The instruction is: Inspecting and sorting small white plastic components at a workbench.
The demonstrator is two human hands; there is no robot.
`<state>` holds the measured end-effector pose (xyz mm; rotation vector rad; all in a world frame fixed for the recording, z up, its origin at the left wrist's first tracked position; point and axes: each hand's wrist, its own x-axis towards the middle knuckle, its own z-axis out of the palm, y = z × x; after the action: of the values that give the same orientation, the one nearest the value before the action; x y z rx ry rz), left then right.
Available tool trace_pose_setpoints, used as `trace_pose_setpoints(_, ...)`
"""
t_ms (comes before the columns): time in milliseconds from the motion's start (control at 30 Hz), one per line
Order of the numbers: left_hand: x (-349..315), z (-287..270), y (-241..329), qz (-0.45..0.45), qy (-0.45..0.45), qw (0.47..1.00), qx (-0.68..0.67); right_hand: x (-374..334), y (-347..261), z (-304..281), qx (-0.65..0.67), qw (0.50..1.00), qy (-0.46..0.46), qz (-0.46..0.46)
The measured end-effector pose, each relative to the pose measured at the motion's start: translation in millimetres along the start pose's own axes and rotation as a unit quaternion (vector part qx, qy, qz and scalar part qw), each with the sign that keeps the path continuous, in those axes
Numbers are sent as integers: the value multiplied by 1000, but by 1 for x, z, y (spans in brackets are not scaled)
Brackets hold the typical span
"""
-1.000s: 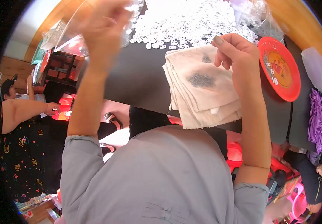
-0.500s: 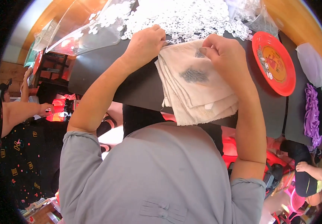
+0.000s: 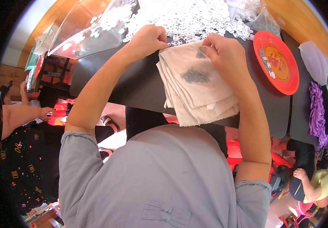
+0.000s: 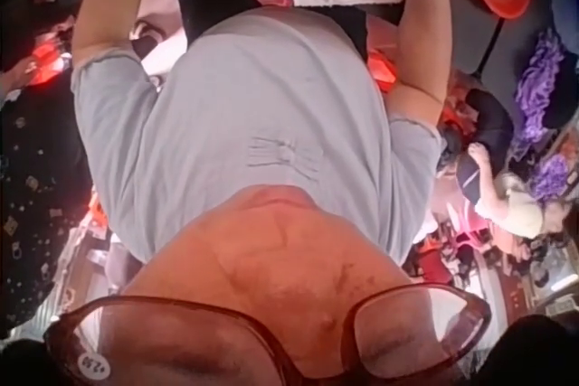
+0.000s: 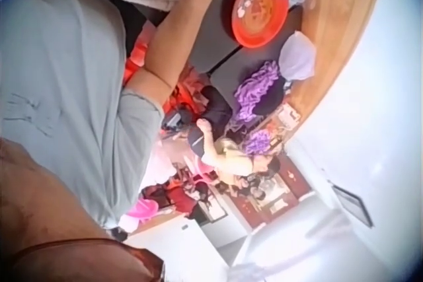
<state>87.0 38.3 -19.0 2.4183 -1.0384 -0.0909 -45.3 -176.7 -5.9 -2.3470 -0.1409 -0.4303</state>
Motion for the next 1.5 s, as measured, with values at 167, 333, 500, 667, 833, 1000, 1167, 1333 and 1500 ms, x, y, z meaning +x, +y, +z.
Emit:
trace_pose_setpoints(167, 2, 0, 0, -3, 8, 999, -43, 0, 0, -2, -12, 1000, 4, -8)
trace_pose_setpoints(333, 7, 2, 1, -11, -31, 999, -6, 1, -2, -3, -27, 1000, -4, 12)
trace_pose_setpoints(500, 5, 0, 3, 3, -15, 1000, -18, 0, 2, -1, -16, 999, 14, -31)
trace_pose_setpoints(667, -17, -13, 40, -135, -35, 868, -477, -2, -8, 0, 74, 997, 13, -15)
trace_pose_setpoints(833, -28, 14, 61, -144, -64, 721, -675, -3, -15, 3, 204, 979, -26, -5)
trace_pose_setpoints(1000, -27, 21, 64, -154, -72, 682, -711, -1, -3, 1, 222, 974, -46, 7)
trace_pose_setpoints(1167, -25, 20, 59, -137, -86, 706, -689, -1, -1, 6, 200, 980, -17, 9)
trace_pose_setpoints(1333, -25, 21, 48, -110, 28, 834, -540, 1, -7, -4, 62, 996, 71, 1)
trace_pose_setpoints(1500, -26, 41, 41, 117, 92, 954, -258, 12, -5, -7, -145, 987, -55, -47)
